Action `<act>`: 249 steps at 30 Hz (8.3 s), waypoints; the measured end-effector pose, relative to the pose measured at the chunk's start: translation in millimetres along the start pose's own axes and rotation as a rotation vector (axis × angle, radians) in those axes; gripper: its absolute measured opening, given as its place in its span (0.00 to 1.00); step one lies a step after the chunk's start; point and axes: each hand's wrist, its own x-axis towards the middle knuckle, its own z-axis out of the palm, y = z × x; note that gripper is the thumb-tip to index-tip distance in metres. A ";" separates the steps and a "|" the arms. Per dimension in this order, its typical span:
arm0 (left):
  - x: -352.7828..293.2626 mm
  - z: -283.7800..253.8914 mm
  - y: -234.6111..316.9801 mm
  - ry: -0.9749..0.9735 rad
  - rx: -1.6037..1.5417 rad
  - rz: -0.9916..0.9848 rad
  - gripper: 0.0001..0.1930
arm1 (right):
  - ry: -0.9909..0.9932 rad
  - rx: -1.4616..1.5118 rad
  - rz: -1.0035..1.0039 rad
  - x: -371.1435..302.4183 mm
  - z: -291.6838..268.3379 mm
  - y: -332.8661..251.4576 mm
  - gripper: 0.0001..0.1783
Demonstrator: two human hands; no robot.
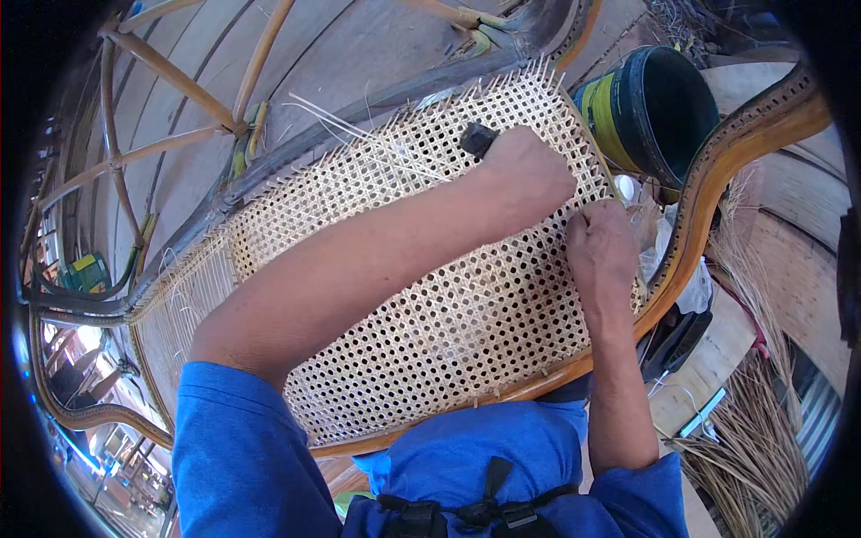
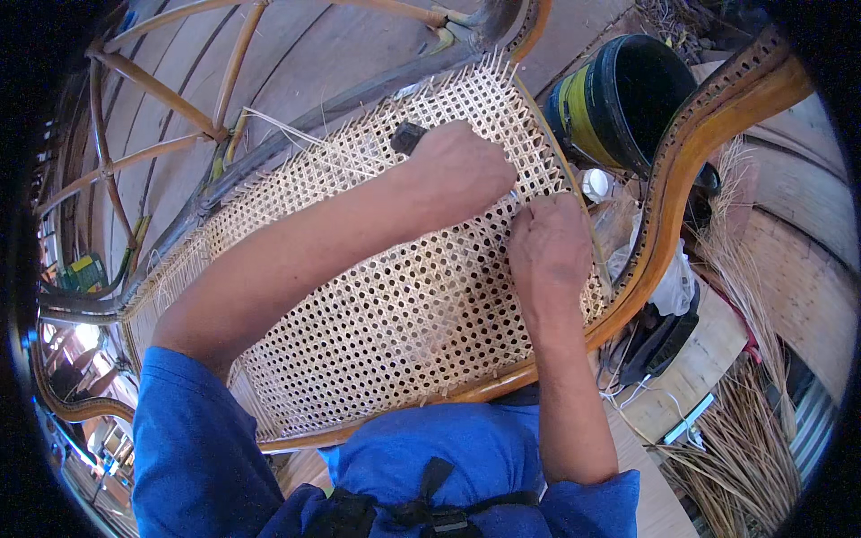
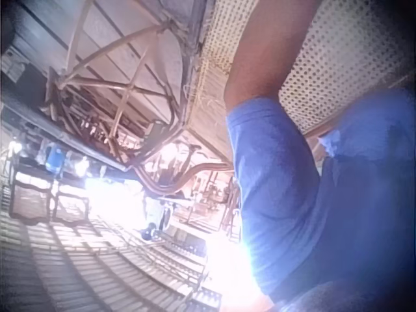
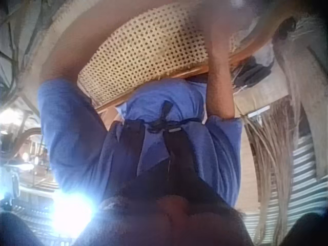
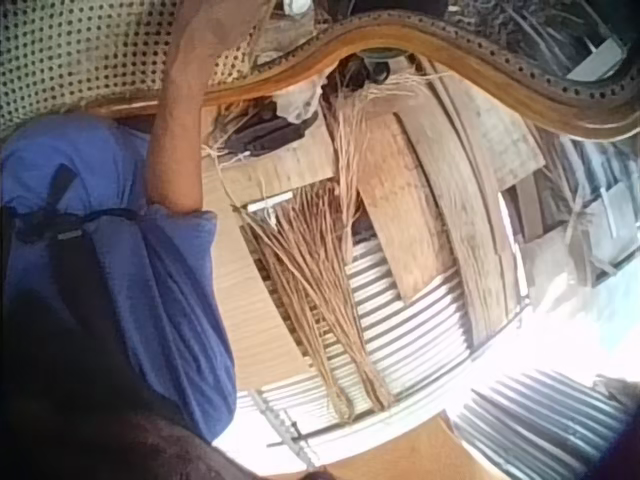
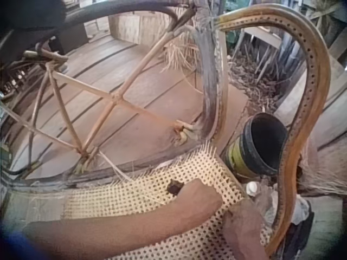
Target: Weaving the seat of a rattan or wooden chair frame with thin material strips.
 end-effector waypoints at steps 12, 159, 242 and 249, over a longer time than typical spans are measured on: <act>5.9 -6.2 8.7 -0.056 0.043 0.001 0.05 | -0.234 -0.051 0.197 9.1 -9.6 -7.3 0.12; 18.0 50.4 -1.9 0.154 -0.403 -0.487 0.52 | -0.589 0.086 -0.348 48.2 -105.5 46.7 0.14; -47.5 59.3 180.0 0.277 -0.360 -0.519 0.34 | -0.400 1.842 -0.217 97.3 -71.4 25.3 0.11; -72.7 16.3 217.0 0.492 -1.141 -0.666 0.29 | -0.081 1.861 -0.652 -6.1 -91.4 45.8 0.38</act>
